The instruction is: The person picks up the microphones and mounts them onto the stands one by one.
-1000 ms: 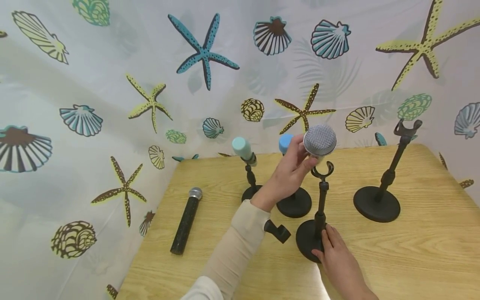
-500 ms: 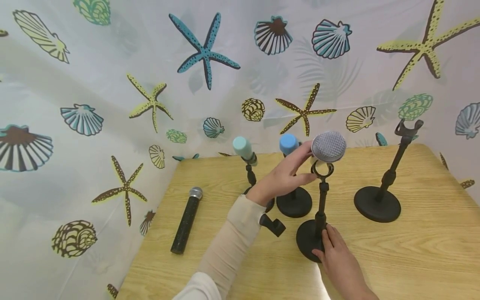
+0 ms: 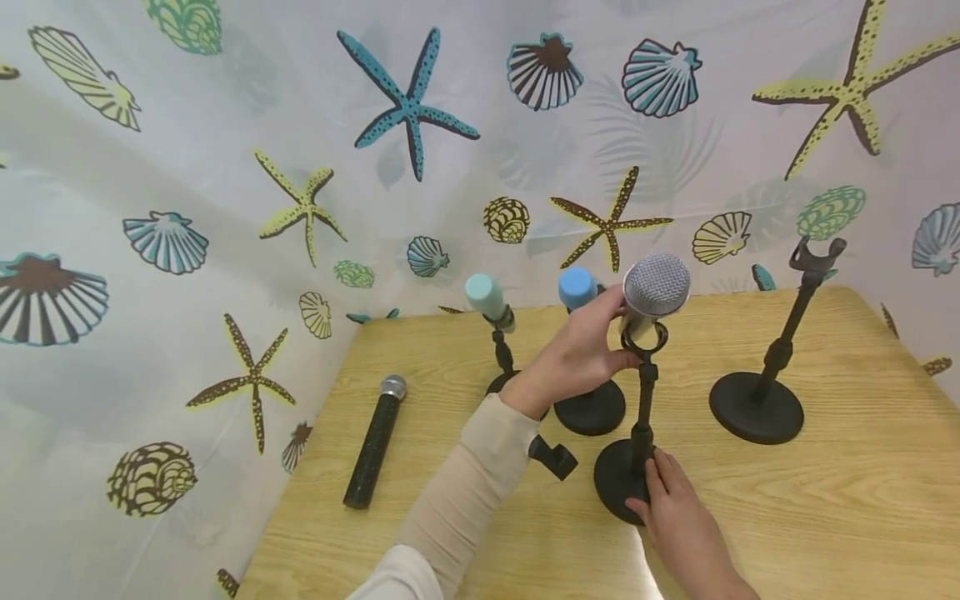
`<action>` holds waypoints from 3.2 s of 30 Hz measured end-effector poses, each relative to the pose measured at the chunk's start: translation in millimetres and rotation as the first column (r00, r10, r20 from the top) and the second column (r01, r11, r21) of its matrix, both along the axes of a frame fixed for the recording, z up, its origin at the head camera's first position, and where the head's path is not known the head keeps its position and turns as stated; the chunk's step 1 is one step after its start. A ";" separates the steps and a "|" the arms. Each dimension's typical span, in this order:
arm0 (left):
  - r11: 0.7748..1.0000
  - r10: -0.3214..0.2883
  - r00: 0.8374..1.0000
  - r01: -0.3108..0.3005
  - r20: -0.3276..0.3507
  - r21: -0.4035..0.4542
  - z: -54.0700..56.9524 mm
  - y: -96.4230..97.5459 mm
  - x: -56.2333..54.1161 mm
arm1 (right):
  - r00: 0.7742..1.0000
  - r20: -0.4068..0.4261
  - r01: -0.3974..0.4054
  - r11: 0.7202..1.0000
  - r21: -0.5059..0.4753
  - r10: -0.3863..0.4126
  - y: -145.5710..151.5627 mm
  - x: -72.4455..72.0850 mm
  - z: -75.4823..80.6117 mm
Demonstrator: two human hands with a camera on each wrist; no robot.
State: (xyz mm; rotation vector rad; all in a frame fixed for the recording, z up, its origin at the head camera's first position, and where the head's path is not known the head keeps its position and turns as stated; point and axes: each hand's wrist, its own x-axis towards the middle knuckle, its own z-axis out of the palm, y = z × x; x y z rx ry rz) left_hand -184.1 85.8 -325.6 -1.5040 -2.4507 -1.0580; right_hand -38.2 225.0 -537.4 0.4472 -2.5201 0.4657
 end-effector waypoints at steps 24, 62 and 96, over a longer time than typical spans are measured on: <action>0.999 0.002 0.994 0.003 -0.109 0.048 -16.7 -1.9 6.3 | 0.999 -0.031 -0.023 1.000 0.006 0.023 -0.1 -1.6 0.9; 0.996 0.070 0.952 -0.085 0.298 0.039 -99.6 -21.1 51.2 | 1.000 0.026 -0.003 1.000 0.014 0.002 -2.3 1.5 3.9; 0.975 0.217 0.971 -0.220 0.101 0.025 -131.3 -1.0 65.4 | 0.995 -0.095 -0.031 0.999 -0.012 0.029 -3.8 -1.9 1.9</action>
